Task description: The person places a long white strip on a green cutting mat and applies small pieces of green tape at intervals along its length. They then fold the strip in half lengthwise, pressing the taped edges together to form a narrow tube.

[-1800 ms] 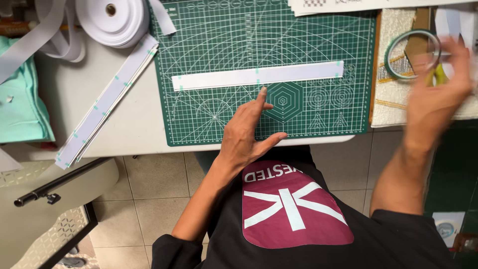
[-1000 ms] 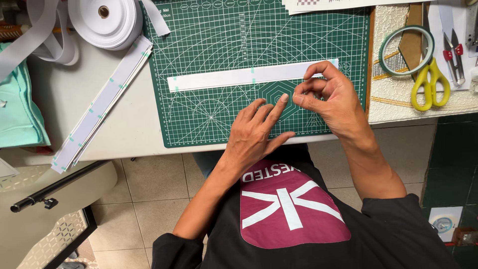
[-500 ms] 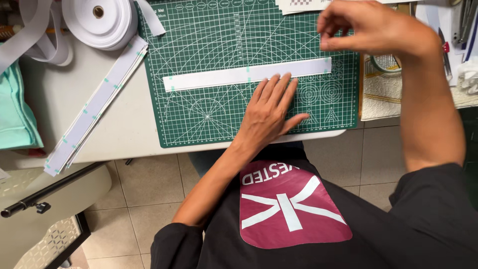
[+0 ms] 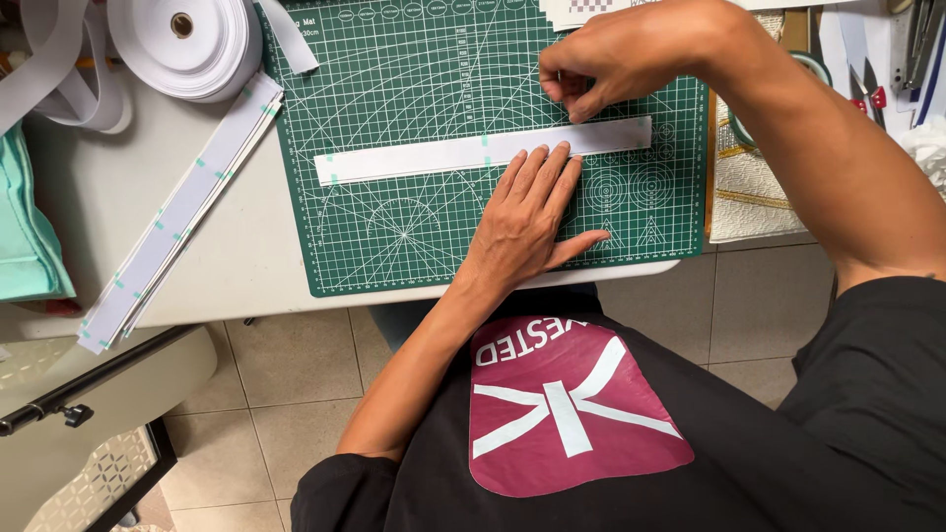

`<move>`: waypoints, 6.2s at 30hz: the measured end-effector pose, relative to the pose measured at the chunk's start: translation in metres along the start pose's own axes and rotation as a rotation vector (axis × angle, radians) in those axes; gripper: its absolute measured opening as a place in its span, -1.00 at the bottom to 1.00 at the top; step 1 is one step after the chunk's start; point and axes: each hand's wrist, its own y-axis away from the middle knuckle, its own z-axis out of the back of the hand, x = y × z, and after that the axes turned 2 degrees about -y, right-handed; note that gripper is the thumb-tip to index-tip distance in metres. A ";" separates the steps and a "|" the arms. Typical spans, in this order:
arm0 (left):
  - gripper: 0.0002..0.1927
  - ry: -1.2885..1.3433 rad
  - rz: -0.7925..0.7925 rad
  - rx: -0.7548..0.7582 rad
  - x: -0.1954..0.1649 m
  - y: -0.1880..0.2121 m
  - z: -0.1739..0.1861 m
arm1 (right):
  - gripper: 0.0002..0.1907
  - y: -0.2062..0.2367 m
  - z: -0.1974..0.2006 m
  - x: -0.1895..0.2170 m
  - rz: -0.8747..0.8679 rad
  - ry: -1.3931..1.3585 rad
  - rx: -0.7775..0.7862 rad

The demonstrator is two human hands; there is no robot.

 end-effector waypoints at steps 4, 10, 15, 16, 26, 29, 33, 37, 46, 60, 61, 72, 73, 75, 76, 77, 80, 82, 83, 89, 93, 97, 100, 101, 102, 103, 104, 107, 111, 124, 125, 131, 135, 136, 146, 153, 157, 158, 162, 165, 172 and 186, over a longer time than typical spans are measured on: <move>-0.11 0.005 0.004 -0.007 0.000 0.000 -0.003 | -0.75 -0.007 0.001 0.009 -0.004 -0.009 0.003; -0.10 0.013 0.011 0.001 0.000 0.000 -0.004 | -0.73 -0.014 0.000 0.018 -0.091 0.045 0.011; -0.10 0.003 0.014 -0.002 0.000 0.000 -0.003 | -0.73 -0.017 0.001 0.023 -0.119 0.089 0.049; -0.10 0.005 0.015 0.000 -0.001 0.000 -0.002 | -0.74 -0.017 0.000 0.023 -0.110 0.088 0.042; -0.05 -0.040 0.037 0.029 -0.001 0.000 -0.004 | -0.69 -0.021 -0.004 0.020 -0.104 0.094 0.031; -0.03 -0.040 0.044 0.037 -0.001 0.002 -0.007 | -0.69 -0.021 -0.005 0.019 -0.091 0.098 0.014; 0.00 -0.054 0.049 0.058 0.001 0.003 -0.012 | -0.70 -0.022 -0.006 0.018 -0.108 0.081 0.019; 0.02 -0.060 0.051 0.056 0.001 0.004 -0.016 | -0.70 -0.023 -0.006 0.018 -0.101 0.050 0.020; 0.03 -0.068 0.050 0.064 0.002 0.003 -0.016 | -0.69 -0.022 -0.007 0.016 -0.048 0.085 -0.015; 0.05 -0.065 0.049 0.059 0.001 -0.001 -0.010 | -0.60 -0.011 -0.008 0.020 -0.011 0.134 -0.074; 0.06 -0.058 0.053 0.064 0.001 -0.001 -0.009 | -0.59 -0.009 -0.008 0.020 0.003 0.130 -0.086; 0.09 -0.029 0.070 0.072 0.001 -0.002 -0.006 | -0.83 0.036 -0.034 -0.001 0.231 0.110 -0.630; 0.08 -0.027 0.068 0.068 0.002 -0.003 -0.005 | -0.86 0.045 -0.038 -0.004 0.285 0.123 -0.725; 0.06 -0.015 0.071 0.069 0.000 -0.002 -0.004 | -0.90 0.057 -0.052 -0.005 0.237 0.042 -0.753; 0.05 -0.018 0.070 0.067 0.000 -0.002 -0.004 | -0.92 0.060 -0.061 -0.004 0.213 -0.001 -0.767; 0.04 -0.023 0.068 0.064 0.000 -0.003 -0.004 | -0.89 0.062 -0.069 -0.002 0.177 0.055 -0.781; 0.02 -0.030 0.060 0.062 0.001 -0.002 -0.003 | -0.79 0.068 -0.096 0.009 0.089 0.156 -0.817; 0.01 -0.036 0.054 0.054 0.001 -0.002 -0.003 | -0.81 0.067 -0.107 0.013 0.064 0.149 -0.842; 0.01 -0.038 0.053 0.048 0.001 -0.002 -0.004 | -0.81 0.067 -0.110 0.014 0.068 0.144 -0.840; -0.02 -0.064 0.042 0.047 0.001 0.000 -0.005 | -0.77 0.063 -0.116 0.013 0.088 0.118 -0.826; -0.01 -0.029 0.038 0.015 0.001 0.000 -0.006 | -0.79 0.063 -0.117 0.014 0.091 0.135 -0.832; 0.01 0.057 0.050 -0.009 0.001 0.001 -0.006 | -0.79 0.063 -0.118 0.017 0.081 0.155 -0.828; 0.01 0.039 0.050 -0.006 0.001 0.001 -0.006 | -0.79 0.064 -0.118 0.021 0.077 0.146 -0.847; 0.01 0.034 0.048 -0.003 0.001 0.001 -0.007 | -0.78 0.064 -0.118 0.023 0.073 0.176 -0.842; 0.01 0.028 0.045 0.000 0.002 0.000 -0.007 | -0.78 0.063 -0.118 0.025 0.067 0.206 -0.837; 0.01 0.030 0.043 0.001 0.002 0.000 -0.007 | -0.77 0.063 -0.118 0.027 0.062 0.236 -0.832; 0.01 0.031 0.043 0.002 0.002 0.000 -0.007 | -0.76 0.064 -0.118 0.029 0.057 0.238 -0.829; 0.01 0.029 0.045 -0.005 0.002 0.000 -0.007 | -0.75 0.064 -0.119 0.034 0.048 0.229 -0.836; 0.00 0.042 0.051 -0.004 0.001 0.000 -0.006 | -0.76 0.063 -0.122 0.039 0.031 0.203 -0.864; 0.00 0.034 0.044 0.005 0.002 0.001 -0.007 | -0.82 0.062 -0.119 0.041 -0.013 0.101 -0.852; 0.01 0.034 0.043 0.006 0.001 0.000 -0.007 | -0.83 0.062 -0.118 0.041 -0.018 0.107 -0.858; -0.02 0.044 0.049 0.001 0.002 0.001 -0.008 | -0.84 0.061 -0.113 0.041 -0.032 0.083 -0.859; -0.04 0.066 0.050 0.006 0.002 0.000 -0.008 | -0.83 0.063 -0.113 0.041 -0.049 0.064 -0.851; -0.04 0.060 0.048 0.003 0.002 0.000 -0.008 | -0.83 0.063 -0.113 0.041 -0.048 0.060 -0.854; -0.05 0.044 0.047 -0.007 0.002 -0.002 -0.004 | -0.86 0.062 -0.111 0.040 -0.073 0.021 -0.846; -0.05 0.048 0.047 0.000 0.001 -0.001 -0.003 | -0.81 0.064 -0.113 0.042 -0.082 0.034 -0.845; -0.05 0.049 0.050 -0.004 0.000 0.000 -0.001 | -0.84 0.063 -0.114 0.043 -0.079 0.055 -0.870; -0.06 0.058 0.051 -0.001 0.001 -0.001 -0.001 | -0.83 0.063 -0.113 0.042 -0.083 0.052 -0.864; -0.05 0.054 0.054 -0.009 0.001 -0.001 -0.002 | -0.80 0.063 -0.114 0.043 -0.080 0.044 -0.866; -0.07 0.057 0.049 0.006 0.002 -0.002 -0.002 | -0.80 0.064 -0.114 0.042 -0.083 0.034 -0.860; -0.06 0.070 0.057 -0.012 0.001 -0.002 -0.001 | -0.79 0.063 -0.116 0.041 -0.077 0.041 -0.874; -0.02 0.072 0.045 -0.025 0.001 -0.001 0.000 | -0.64 0.069 -0.127 0.050 -0.035 0.099 -0.876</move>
